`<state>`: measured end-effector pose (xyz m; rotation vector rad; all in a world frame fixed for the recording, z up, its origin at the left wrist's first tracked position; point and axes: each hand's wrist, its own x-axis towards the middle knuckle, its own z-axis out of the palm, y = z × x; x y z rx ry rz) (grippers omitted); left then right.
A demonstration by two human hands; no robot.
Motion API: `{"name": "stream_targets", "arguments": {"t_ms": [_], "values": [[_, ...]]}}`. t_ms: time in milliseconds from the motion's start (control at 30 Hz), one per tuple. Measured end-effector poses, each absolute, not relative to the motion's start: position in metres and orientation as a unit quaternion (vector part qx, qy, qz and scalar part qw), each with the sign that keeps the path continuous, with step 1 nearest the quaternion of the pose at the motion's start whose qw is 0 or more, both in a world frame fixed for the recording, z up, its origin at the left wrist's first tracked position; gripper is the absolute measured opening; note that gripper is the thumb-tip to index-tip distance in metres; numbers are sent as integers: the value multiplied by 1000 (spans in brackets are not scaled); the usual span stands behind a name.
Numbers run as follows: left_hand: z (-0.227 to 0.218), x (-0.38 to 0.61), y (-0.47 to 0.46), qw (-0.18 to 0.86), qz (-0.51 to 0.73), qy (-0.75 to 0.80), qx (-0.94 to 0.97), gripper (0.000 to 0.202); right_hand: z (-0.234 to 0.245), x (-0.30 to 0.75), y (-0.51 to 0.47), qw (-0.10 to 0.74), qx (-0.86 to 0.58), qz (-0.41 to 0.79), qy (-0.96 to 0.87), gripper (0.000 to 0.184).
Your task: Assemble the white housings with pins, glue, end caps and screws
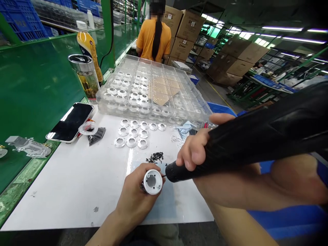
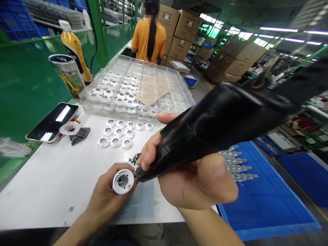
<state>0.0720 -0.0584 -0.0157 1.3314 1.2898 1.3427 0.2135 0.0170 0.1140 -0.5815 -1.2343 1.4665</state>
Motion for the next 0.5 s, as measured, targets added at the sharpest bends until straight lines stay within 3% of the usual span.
{"name": "stream_targets", "arguments": {"t_ms": [233, 500], "values": [[-19, 58, -54, 306, 504, 448, 672, 26, 105, 207, 20, 555, -220, 618, -511, 58], [-12, 56, -53, 298, 442, 477, 699, 29, 105, 198, 20, 547, -256, 621, -500, 56]]}}
